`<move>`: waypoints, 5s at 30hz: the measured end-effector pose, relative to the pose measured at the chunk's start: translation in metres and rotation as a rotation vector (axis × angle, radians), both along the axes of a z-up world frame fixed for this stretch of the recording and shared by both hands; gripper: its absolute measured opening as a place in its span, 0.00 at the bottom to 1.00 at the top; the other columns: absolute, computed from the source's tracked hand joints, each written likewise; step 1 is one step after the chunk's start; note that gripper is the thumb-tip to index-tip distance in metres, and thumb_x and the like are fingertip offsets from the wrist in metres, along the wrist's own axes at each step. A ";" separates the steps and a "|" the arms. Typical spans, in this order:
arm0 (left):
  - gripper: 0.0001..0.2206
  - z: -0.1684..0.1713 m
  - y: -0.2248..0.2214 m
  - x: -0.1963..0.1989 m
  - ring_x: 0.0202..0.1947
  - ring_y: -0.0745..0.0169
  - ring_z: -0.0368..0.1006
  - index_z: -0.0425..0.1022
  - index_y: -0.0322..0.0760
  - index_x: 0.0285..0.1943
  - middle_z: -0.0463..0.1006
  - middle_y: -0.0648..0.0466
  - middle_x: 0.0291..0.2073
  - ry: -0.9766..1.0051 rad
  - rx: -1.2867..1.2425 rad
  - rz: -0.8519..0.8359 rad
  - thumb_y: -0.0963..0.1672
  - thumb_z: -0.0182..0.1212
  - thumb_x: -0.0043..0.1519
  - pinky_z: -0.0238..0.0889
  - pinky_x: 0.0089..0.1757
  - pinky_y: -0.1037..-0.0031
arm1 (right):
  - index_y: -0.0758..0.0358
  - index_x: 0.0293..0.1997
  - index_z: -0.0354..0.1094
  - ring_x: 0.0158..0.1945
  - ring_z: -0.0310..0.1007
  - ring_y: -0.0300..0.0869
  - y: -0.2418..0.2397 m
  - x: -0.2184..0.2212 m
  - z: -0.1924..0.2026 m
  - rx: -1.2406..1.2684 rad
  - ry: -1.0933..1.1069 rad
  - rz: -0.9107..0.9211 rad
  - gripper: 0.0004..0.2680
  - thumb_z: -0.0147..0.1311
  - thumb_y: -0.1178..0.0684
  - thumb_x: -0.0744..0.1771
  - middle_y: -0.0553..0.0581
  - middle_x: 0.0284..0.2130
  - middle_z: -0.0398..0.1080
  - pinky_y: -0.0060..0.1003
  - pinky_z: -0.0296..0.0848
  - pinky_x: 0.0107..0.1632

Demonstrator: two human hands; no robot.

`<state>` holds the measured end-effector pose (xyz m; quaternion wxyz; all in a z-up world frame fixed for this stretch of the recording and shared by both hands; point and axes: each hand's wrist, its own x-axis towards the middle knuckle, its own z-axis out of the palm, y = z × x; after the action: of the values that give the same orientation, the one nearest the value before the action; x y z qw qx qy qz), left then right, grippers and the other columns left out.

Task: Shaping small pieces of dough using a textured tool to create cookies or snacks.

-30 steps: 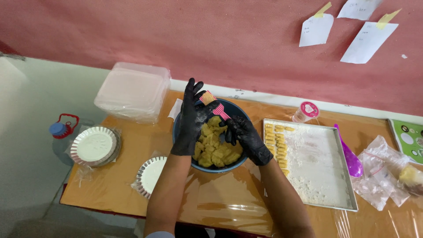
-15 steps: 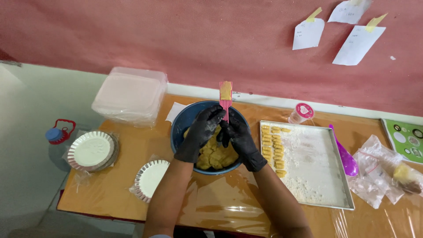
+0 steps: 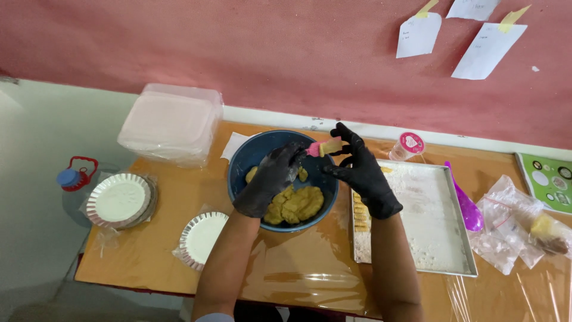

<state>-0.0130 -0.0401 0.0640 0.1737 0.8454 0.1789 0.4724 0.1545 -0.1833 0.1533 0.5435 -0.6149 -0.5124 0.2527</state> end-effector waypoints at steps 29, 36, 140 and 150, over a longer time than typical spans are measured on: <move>0.11 0.017 -0.002 -0.011 0.36 0.43 0.81 0.78 0.32 0.53 0.82 0.44 0.37 0.023 0.172 -0.024 0.45 0.61 0.67 0.78 0.31 0.63 | 0.58 0.63 0.68 0.42 0.69 0.38 0.008 0.002 0.005 -0.079 0.160 -0.185 0.23 0.71 0.56 0.61 0.55 0.38 0.70 0.31 0.72 0.41; 0.12 0.024 -0.004 -0.012 0.37 0.37 0.81 0.77 0.27 0.53 0.82 0.38 0.37 0.040 -0.006 -0.122 0.43 0.62 0.66 0.78 0.30 0.60 | 0.58 0.62 0.69 0.41 0.69 0.35 0.006 0.002 0.013 -0.093 0.178 -0.179 0.21 0.68 0.57 0.62 0.57 0.42 0.74 0.28 0.70 0.44; 0.05 -0.018 0.038 0.010 0.25 0.64 0.66 0.70 0.32 0.49 0.65 0.54 0.23 -0.768 -1.054 -0.580 0.40 0.55 0.68 0.68 0.31 0.72 | 0.60 0.51 0.76 0.45 0.78 0.59 0.107 -0.010 -0.216 -0.457 -1.420 -0.167 0.12 0.52 0.48 0.68 0.65 0.38 0.77 0.61 0.76 0.35; 0.08 -0.016 0.043 0.003 0.32 0.68 0.76 0.75 0.38 0.45 0.78 0.51 0.29 -0.598 -1.012 -0.207 0.39 0.70 0.61 0.68 0.37 0.75 | 0.64 0.46 0.76 0.53 0.73 0.63 0.079 -0.030 -0.079 -0.163 -0.677 0.157 0.12 0.61 0.52 0.61 0.68 0.43 0.74 0.53 0.72 0.56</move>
<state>-0.0096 0.0034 0.0480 0.6430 0.5010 0.2417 0.5265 0.1247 -0.1041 0.0741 0.2710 -0.6638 -0.6874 0.1158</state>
